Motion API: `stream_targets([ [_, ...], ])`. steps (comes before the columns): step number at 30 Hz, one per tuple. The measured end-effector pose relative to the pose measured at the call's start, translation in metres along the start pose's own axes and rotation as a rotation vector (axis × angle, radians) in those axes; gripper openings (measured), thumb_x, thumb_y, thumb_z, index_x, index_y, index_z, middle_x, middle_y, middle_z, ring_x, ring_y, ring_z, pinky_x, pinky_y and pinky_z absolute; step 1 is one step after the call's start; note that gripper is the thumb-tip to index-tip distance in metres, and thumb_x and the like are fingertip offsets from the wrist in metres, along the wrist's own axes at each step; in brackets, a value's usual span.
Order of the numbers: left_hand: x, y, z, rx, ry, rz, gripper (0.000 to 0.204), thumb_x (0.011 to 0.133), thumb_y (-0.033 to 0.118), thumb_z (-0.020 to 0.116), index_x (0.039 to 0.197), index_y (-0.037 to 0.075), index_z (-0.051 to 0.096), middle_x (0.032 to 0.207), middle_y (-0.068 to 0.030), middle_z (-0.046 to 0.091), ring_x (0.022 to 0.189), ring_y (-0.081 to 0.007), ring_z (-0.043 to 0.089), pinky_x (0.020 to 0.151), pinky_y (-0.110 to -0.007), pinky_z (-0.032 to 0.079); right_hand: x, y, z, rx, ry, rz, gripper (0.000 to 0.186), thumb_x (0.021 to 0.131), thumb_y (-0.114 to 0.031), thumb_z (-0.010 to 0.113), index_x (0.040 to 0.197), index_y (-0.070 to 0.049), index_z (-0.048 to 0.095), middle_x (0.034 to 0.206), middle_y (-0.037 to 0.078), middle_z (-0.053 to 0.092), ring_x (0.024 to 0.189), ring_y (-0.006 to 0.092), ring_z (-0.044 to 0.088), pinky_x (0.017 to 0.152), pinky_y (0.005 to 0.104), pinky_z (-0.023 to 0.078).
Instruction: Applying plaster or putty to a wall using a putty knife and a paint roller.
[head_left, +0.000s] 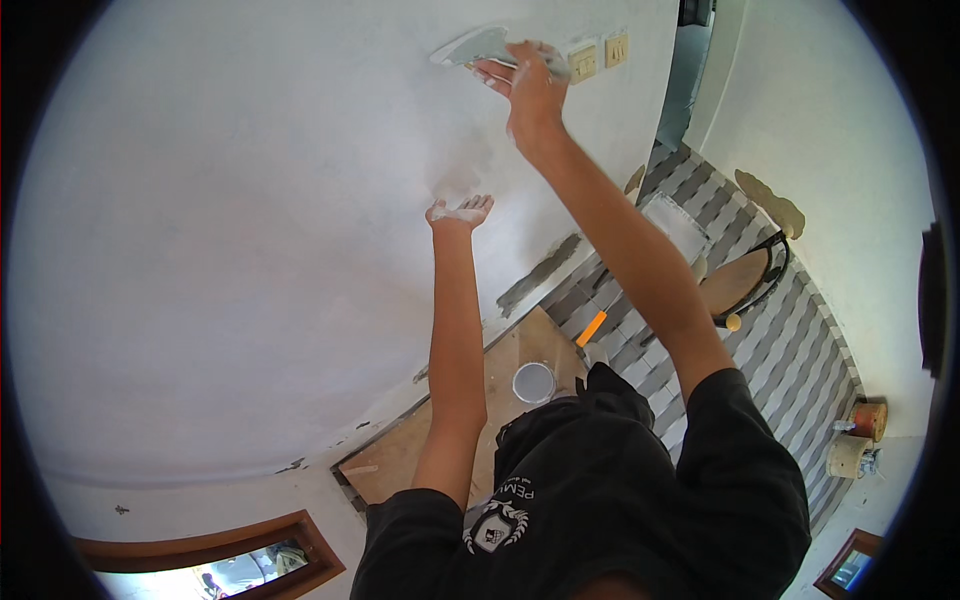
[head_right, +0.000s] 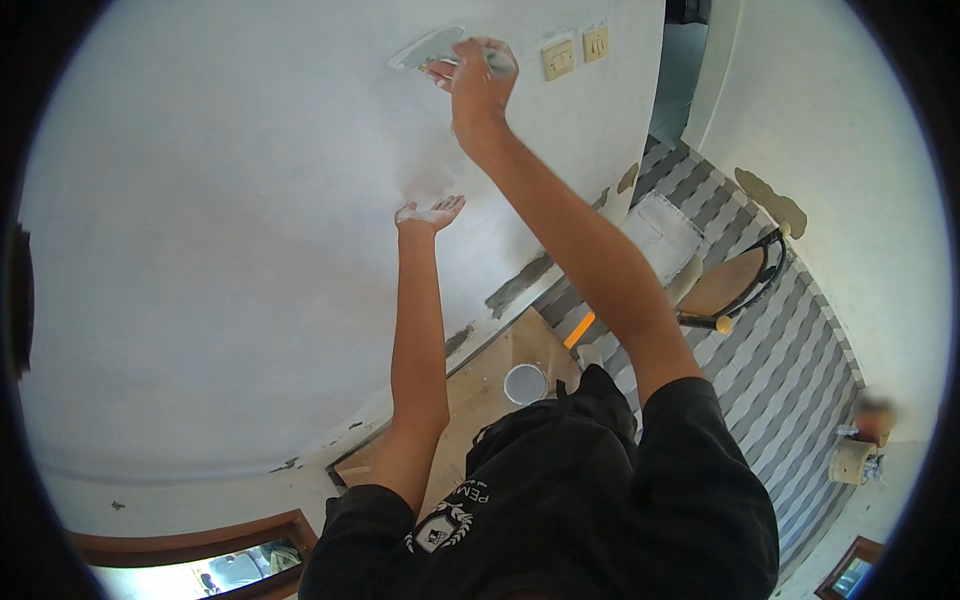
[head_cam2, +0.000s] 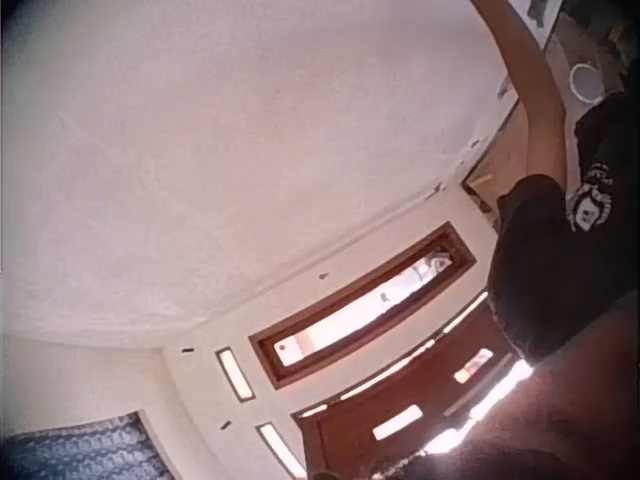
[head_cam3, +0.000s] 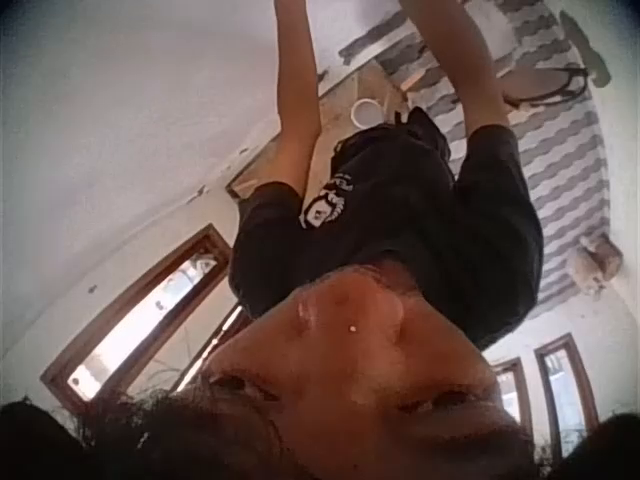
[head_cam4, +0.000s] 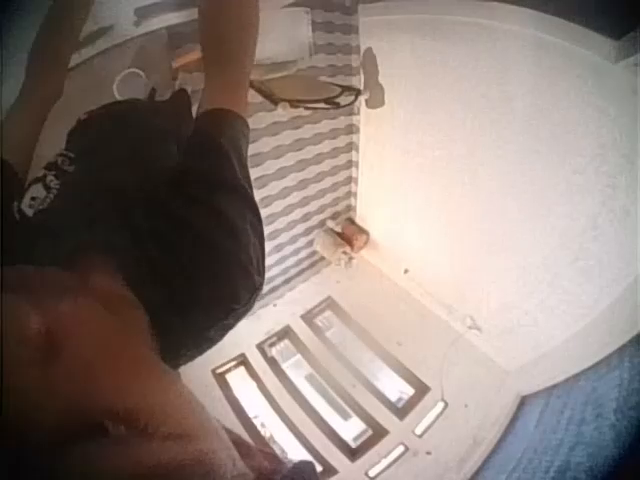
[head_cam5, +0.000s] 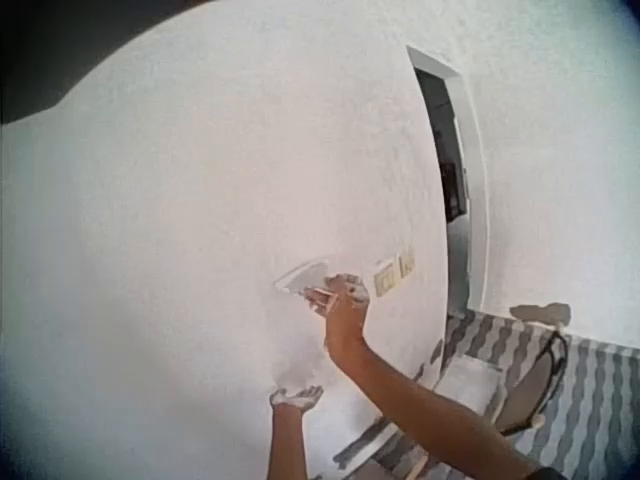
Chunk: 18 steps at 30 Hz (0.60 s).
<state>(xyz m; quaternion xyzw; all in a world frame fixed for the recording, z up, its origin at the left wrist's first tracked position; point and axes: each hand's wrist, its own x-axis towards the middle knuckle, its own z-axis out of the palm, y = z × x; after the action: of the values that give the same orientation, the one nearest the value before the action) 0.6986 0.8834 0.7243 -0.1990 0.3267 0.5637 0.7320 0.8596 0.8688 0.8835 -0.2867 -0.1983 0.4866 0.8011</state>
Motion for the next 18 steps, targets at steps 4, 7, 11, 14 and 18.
stream_targets([
  [4,0.007,-0.001,-0.005,0.016,0.026,-0.032,0.065,0.094,0.039,0.023,0.144,0.001,0.008,0.152,-0.0125,0.01,0.14,-0.0291,0.012,0.113,-0.048,0.014,-0.015,0.046,-0.043,0.352,-0.072,-0.088,0.014,0.085,-0.01,0.057,0.092,-0.01,0.045,0.078,0.009,0.059,0.069,0.0262,0.067,0.06,0.0313,0.052],
  [7,0.008,0.002,-0.008,0.04,0.022,-0.022,0.065,0.094,0.039,0.024,0.144,0.001,0.009,0.152,-0.0133,0.01,0.14,-0.0294,0.013,0.113,-0.048,0.015,-0.028,0.08,-0.082,0.245,-0.082,0.024,0.017,0.086,-0.008,0.056,0.092,-0.009,0.04,0.085,0.015,0.061,0.08,0.0311,0.067,0.068,0.0325,0.055],
  [11,0.004,-0.008,-0.008,0.071,0.053,-0.002,0.065,0.094,0.039,0.025,0.144,0.001,0.009,0.151,-0.0136,0.011,0.14,-0.0293,0.014,0.112,-0.048,0.016,-0.039,0.089,-0.11,0.279,0.057,0.064,0.017,0.086,-0.008,0.057,0.093,-0.008,0.041,0.085,0.016,0.061,0.076,0.0303,0.067,0.065,0.0337,0.056],
  [14,0.004,-0.006,-0.007,0.066,0.054,-0.002,0.064,0.095,0.039,0.026,0.144,0.001,0.01,0.151,-0.0136,0.012,0.14,-0.0294,0.014,0.112,-0.048,0.016,-0.027,0.075,-0.126,0.196,0.119,0.114,0.016,0.087,-0.011,0.055,0.094,-0.006,0.042,0.086,0.016,0.06,0.07,0.0292,0.067,0.063,0.0348,0.057],
  [18,0.001,-0.002,-0.007,0.046,0.05,0.025,0.064,0.095,0.04,0.027,0.144,0.002,0.011,0.151,-0.0143,0.012,0.14,-0.0297,0.014,0.112,-0.048,0.017,0.002,0.032,-0.123,0.082,0.077,-0.01,0.018,0.087,-0.013,0.053,0.096,-0.003,0.043,0.087,0.016,0.059,0.067,0.0283,0.067,0.06,0.035,0.058],
])
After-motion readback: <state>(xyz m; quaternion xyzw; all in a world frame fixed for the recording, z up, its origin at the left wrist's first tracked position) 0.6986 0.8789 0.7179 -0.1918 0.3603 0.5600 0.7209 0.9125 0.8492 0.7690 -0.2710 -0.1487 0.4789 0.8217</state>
